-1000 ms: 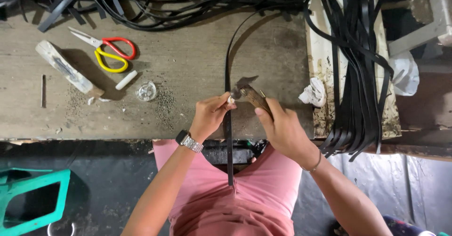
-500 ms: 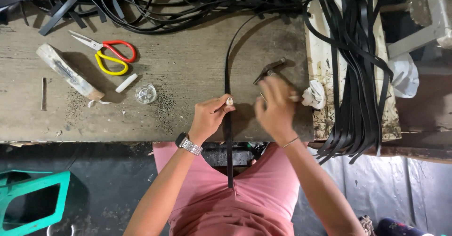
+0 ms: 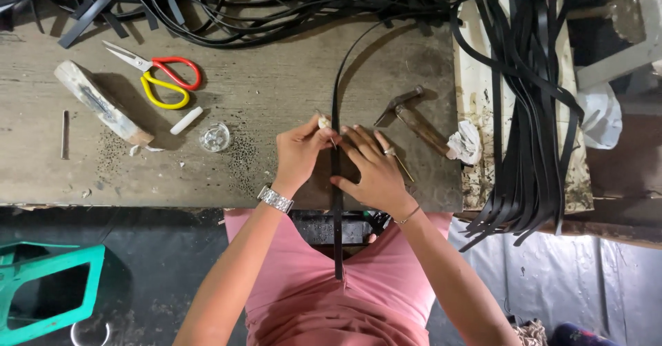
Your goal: Using a hand punch and a hammer to create a series of holes along a leather strap on a workbench.
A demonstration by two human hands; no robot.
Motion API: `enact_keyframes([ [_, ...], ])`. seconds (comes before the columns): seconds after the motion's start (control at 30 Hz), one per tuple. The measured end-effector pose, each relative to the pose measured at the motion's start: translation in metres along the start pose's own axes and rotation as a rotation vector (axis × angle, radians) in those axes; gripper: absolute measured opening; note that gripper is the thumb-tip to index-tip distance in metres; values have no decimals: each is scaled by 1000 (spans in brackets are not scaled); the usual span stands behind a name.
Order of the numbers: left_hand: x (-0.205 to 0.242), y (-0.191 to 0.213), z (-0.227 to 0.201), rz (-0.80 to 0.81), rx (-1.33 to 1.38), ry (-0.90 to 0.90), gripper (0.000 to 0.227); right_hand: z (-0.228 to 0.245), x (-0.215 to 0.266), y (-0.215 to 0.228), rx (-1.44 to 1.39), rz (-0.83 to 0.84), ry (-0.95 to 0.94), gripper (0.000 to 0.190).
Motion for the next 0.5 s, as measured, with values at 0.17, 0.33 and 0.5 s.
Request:
enact_keyframes([
  [0.17,-3,-4,5,6,-145,-105,31,-3,-1,1,-7,33,-20,68],
  [0.33,-2,-2,0,-18,-226,-169,31,-4,-1,0,-25,94,-51,68],
  [0.5,-1,-2,-3,-16,-276,-187,27,-1,-5,5,-57,121,-75,63],
])
Point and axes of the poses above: each hand's wrist, its own x-axis away from the middle knuckle, its own y-axis out of the back of the hand, z = x × y, the point moved 4 cm from there along -x, towards the middle knuckle, and after that the axes turned 10 degrees about -z, right-handed, at the moved point
